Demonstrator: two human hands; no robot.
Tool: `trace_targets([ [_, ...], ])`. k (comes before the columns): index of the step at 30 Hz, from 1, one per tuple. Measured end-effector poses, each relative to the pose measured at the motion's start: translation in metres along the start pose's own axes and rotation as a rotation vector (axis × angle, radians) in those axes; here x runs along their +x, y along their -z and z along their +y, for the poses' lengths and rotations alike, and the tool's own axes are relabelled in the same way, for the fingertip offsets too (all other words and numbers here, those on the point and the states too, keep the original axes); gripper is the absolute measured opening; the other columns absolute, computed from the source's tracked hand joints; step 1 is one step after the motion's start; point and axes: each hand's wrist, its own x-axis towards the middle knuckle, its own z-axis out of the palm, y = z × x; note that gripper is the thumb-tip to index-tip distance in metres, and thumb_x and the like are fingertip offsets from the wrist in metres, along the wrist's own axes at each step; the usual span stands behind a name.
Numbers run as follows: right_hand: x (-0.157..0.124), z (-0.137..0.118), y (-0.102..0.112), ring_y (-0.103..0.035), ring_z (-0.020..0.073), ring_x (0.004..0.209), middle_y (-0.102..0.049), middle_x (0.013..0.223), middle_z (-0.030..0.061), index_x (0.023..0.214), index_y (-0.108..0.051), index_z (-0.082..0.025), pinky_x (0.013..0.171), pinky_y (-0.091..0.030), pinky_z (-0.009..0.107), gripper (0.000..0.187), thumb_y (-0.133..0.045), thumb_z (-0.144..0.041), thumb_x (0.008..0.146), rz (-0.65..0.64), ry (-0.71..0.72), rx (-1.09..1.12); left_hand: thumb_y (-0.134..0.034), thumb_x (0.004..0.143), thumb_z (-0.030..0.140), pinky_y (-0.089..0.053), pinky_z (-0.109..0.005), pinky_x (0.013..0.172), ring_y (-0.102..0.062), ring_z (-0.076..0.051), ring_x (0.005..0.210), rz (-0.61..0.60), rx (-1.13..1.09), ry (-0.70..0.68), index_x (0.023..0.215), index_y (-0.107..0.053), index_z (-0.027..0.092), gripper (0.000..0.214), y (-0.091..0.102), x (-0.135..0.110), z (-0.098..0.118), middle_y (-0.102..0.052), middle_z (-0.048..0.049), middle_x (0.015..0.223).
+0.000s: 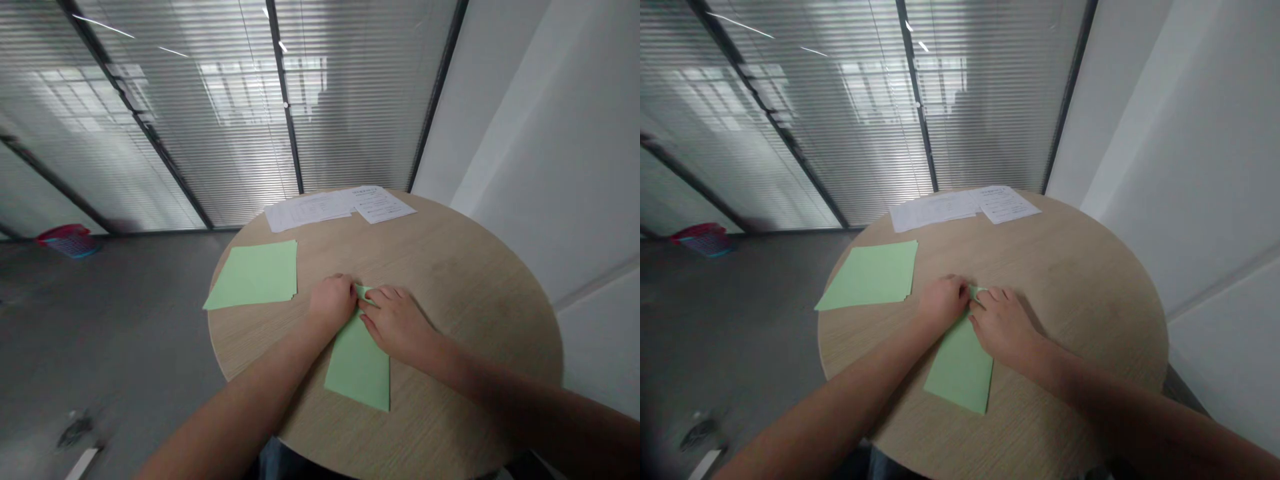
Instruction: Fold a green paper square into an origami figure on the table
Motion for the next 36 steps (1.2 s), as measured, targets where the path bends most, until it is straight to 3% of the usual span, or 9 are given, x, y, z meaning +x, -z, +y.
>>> trace_targets([
  [8, -0.036, 0.030, 0.000, -0.066, 0.0282, 0.103, -0.075, 0.113, 0.0123, 0.118, -0.076, -0.018, 0.088, -0.045, 0.044, 0.025, -0.058, -0.020, 0.101, 0.047, -0.029, -0.030, -0.042, 0.104, 0.019, -0.057, -0.038, 0.078, -0.072, -0.029, 0.100, 0.006, 0.123, -0.077, 0.111, -0.071, 0.013, 0.030, -0.007, -0.002, 0.005, -0.072, -0.0159, 0.107],
  [12, -0.045, 0.035, 0.005, -0.066, 0.0294, 0.106, -0.075, 0.118, 0.0116, 0.120, -0.074, -0.019, 0.090, -0.046, 0.045, 0.027, -0.061, -0.031, 0.101, 0.057, -0.070, 0.018, -0.043, 0.105, 0.018, -0.057, -0.038, 0.078, -0.072, -0.029, 0.100, 0.002, 0.142, -0.082, 0.111, -0.070, 0.013, 0.028, -0.006, -0.003, 0.006, -0.072, -0.0160, 0.106],
  [19, -0.046, 0.028, -0.001, -0.066, 0.0339, 0.110, -0.074, 0.125, 0.0132, 0.116, -0.075, -0.020, 0.091, -0.049, 0.049, 0.037, -0.066, -0.050, 0.096, 0.037, -0.149, -0.004, -0.043, 0.104, 0.020, -0.058, -0.038, 0.077, -0.072, -0.030, 0.100, 0.002, 0.162, -0.067, 0.110, -0.070, 0.014, 0.028, -0.004, -0.003, 0.007, -0.072, -0.0156, 0.104],
  [26, -0.038, 0.039, 0.006, -0.064, 0.0357, 0.119, -0.071, 0.133, 0.0146, 0.121, -0.075, -0.018, 0.097, -0.051, 0.052, 0.037, -0.068, -0.044, 0.095, -0.018, -0.100, -0.013, -0.045, 0.101, 0.019, -0.057, -0.038, 0.076, -0.072, -0.030, 0.098, 0.007, 0.183, -0.036, 0.109, -0.070, 0.014, 0.027, -0.001, -0.005, 0.008, -0.072, -0.0158, 0.103],
  [30, -0.030, 0.049, 0.010, -0.064, 0.0345, 0.123, -0.067, 0.140, 0.0156, 0.119, -0.077, -0.020, 0.102, -0.050, 0.052, 0.033, -0.058, -0.040, 0.101, -0.050, -0.063, 0.013, -0.048, 0.100, 0.020, -0.057, -0.041, 0.078, -0.067, -0.032, 0.105, 0.039, 0.206, -0.020, 0.114, -0.068, 0.012, 0.026, 0.004, -0.009, 0.007, -0.070, -0.0165, 0.107],
  [32, -0.028, 0.051, 0.008, -0.064, 0.0347, 0.124, -0.065, 0.144, 0.0165, 0.121, -0.077, -0.020, 0.104, -0.050, 0.052, 0.034, -0.057, -0.039, 0.101, -0.050, -0.067, 0.014, -0.050, 0.100, 0.020, -0.055, -0.045, 0.084, -0.064, -0.034, 0.110, 0.097, 0.235, -0.086, 0.117, -0.066, 0.012, 0.025, 0.008, -0.010, 0.008, -0.068, -0.0166, 0.113],
  [36, -0.028, 0.055, 0.002, -0.062, 0.0361, 0.130, -0.061, 0.148, 0.0191, 0.131, -0.071, -0.018, 0.106, -0.050, 0.053, 0.038, -0.061, -0.034, 0.098, -0.048, -0.060, 0.022, -0.047, 0.104, 0.021, -0.053, -0.045, 0.090, -0.062, -0.030, 0.108, 0.127, 0.241, -0.465, 0.113, -0.069, 0.019, 0.024, 0.007, -0.006, 0.011, -0.067, -0.0114, 0.109],
])
